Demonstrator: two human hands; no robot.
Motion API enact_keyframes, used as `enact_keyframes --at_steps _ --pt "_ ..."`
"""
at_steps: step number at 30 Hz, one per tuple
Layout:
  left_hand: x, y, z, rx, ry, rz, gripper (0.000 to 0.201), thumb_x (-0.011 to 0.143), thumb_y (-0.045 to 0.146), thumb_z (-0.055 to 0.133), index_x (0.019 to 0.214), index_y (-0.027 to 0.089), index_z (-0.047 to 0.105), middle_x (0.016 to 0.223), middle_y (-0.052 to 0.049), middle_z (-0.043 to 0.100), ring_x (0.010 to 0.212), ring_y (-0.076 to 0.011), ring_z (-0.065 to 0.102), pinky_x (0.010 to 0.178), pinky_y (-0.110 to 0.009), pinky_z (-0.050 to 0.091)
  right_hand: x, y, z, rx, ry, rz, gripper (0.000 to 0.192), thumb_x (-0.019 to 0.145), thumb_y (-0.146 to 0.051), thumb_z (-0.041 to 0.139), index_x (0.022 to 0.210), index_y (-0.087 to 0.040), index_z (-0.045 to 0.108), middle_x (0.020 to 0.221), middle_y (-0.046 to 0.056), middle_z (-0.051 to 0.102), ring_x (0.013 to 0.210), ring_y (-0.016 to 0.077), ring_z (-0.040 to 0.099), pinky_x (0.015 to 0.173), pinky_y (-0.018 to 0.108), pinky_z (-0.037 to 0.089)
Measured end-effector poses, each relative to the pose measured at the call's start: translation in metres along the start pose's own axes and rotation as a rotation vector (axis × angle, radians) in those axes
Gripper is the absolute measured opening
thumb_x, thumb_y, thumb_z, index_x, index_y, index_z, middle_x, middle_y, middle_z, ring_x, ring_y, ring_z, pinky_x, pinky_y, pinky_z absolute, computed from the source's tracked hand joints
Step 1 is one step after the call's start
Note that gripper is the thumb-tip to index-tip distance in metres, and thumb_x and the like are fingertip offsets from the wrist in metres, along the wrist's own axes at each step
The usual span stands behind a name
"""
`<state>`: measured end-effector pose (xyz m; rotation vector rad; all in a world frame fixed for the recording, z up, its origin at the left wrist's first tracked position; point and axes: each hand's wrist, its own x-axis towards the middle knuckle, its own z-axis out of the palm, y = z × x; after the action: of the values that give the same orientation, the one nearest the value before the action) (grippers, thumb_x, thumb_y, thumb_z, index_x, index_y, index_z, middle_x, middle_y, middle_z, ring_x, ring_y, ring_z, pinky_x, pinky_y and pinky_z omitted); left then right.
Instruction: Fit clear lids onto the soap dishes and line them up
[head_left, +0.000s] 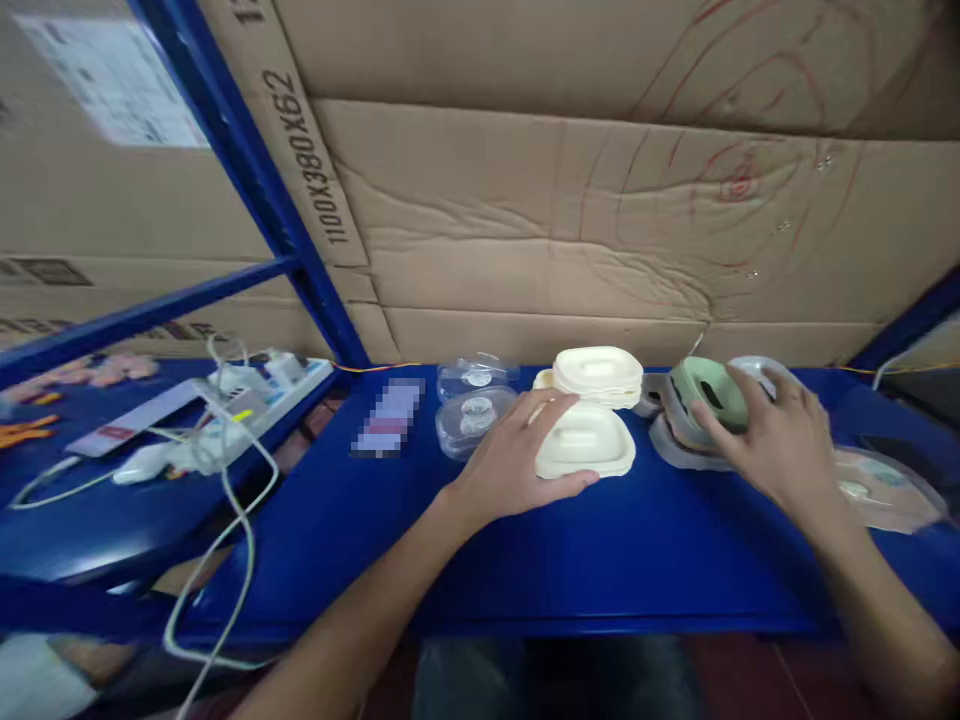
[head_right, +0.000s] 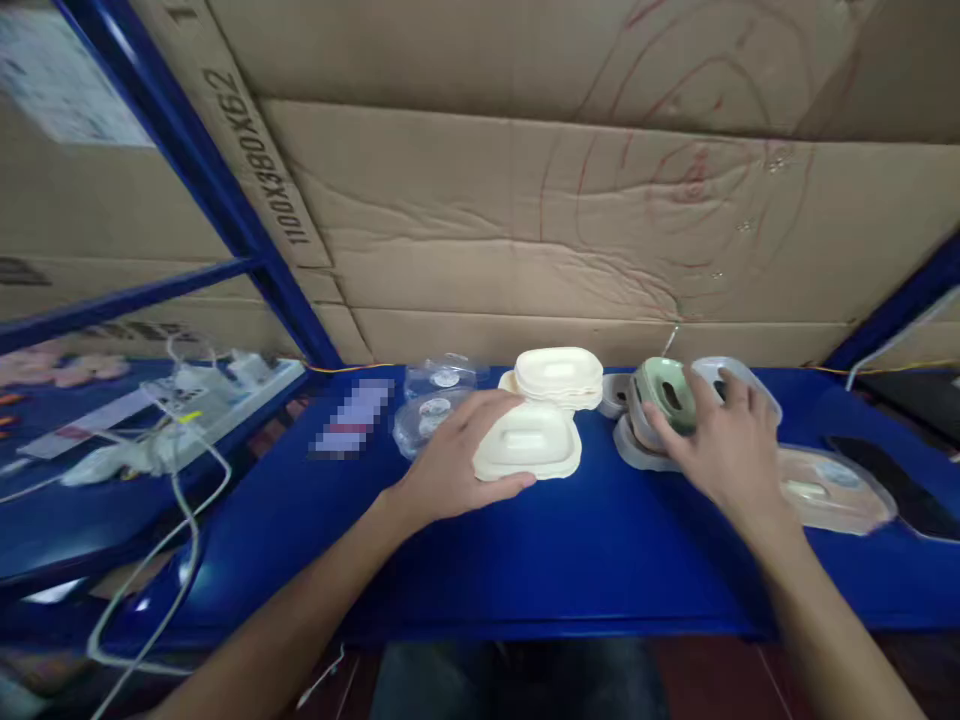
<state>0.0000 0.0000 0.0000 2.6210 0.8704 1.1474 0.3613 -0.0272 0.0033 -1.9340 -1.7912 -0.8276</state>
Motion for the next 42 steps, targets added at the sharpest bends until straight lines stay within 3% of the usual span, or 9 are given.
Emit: enact_keyframes --at_steps 5,10,13,17,20,23,28,35,42 --pt "0.003 -0.005 -0.004 -0.019 0.014 -0.018 0.079 0.088 0.051 0.086 0.152 0.018 0.052 0.156 -0.021 0.059 0.149 -0.0369 0.055 0.124 -0.055 0.049 -0.004 0.001 0.017 0.001 -0.025 -0.004 0.065 0.108 -0.064 0.049 0.145 -0.015 0.07 0.134 0.027 0.068 0.11 0.0441 0.071 0.092 0.057 0.057" --pt "0.004 -0.001 -0.005 -0.096 0.034 -0.079 0.078 0.084 0.048 0.089 0.149 0.022 0.056 0.152 -0.016 0.062 0.145 -0.0356 0.059 0.123 -0.054 0.05 -0.002 0.005 0.023 0.159 0.107 -0.082 0.051 0.109 -0.052 0.054 0.132 -0.012 0.077 0.132 0.025 0.071 0.127 0.0412 0.068 0.107 0.057 0.055" --pt "0.004 0.001 -0.006 -0.165 0.068 -0.141 0.08 0.078 0.049 0.093 0.146 0.024 0.059 0.149 -0.014 0.064 0.139 -0.0364 0.063 0.119 -0.056 0.051 -0.002 0.006 0.016 0.298 0.236 -0.083 0.042 0.107 -0.048 0.06 0.127 -0.016 0.078 0.139 0.022 0.069 0.133 0.0393 0.065 0.112 0.057 0.054" --pt "0.004 0.0 -0.004 -0.364 0.12 -0.201 0.089 0.071 0.05 0.098 0.146 0.025 0.06 0.143 -0.014 0.067 0.134 -0.0389 0.065 0.115 -0.057 0.051 0.001 -0.005 -0.01 0.577 0.373 -0.115 0.033 0.105 -0.038 0.066 0.133 -0.024 0.077 0.147 0.018 0.067 0.135 0.0381 0.065 0.116 0.057 0.052" --pt "0.004 -0.004 0.0 -0.625 0.143 -0.245 0.101 0.069 0.048 0.101 0.155 0.027 0.053 0.149 -0.016 0.064 0.128 -0.0357 0.068 0.109 -0.05 0.054 0.007 -0.028 -0.03 0.878 0.324 -0.229 0.033 0.107 -0.033 0.061 0.137 -0.032 0.074 0.146 0.013 0.069 0.133 0.0363 0.067 0.113 0.058 0.053" --pt "0.004 -0.007 0.005 -0.88 0.147 -0.301 0.119 0.064 0.046 0.105 0.165 0.031 0.043 0.159 -0.017 0.056 0.124 -0.0328 0.07 0.101 -0.044 0.059 0.012 -0.058 -0.038 1.112 0.166 -0.417 0.034 0.108 -0.036 0.06 0.139 -0.032 0.073 0.146 0.012 0.069 0.132 0.0356 0.068 0.11 0.057 0.055" --pt "0.005 -0.005 0.008 -1.086 0.14 -0.34 0.117 0.059 0.044 0.107 0.161 0.029 0.052 0.158 -0.015 0.06 0.14 -0.0384 0.062 0.114 -0.051 0.054 0.007 -0.097 -0.029 1.173 -0.009 -0.616 0.041 0.101 -0.031 0.071 0.142 -0.027 0.073 0.152 0.013 0.064 0.139 0.0339 0.063 0.115 0.054 0.054" --pt "0.005 -0.002 0.012 -1.181 0.193 -0.379 0.101 0.059 0.044 0.108 0.149 0.026 0.065 0.156 -0.015 0.065 0.142 -0.0406 0.062 0.118 -0.055 0.051 -0.008 -0.105 -0.022 1.259 -0.038 -0.555 0.045 0.101 -0.025 0.071 0.146 -0.027 0.071 0.157 0.014 0.059 0.145 0.033 0.06 0.12 0.055 0.052" --pt "0.005 0.001 0.018 -1.179 0.279 -0.388 0.095 0.06 0.045 0.108 0.144 0.027 0.068 0.153 -0.013 0.068 0.144 -0.0406 0.06 0.122 -0.06 0.048 -0.021 -0.11 -0.015 1.241 0.039 -0.457 0.05 0.1 -0.02 0.07 0.148 -0.031 0.071 0.165 0.014 0.051 0.151 0.0387 0.053 0.123 0.066 0.047"
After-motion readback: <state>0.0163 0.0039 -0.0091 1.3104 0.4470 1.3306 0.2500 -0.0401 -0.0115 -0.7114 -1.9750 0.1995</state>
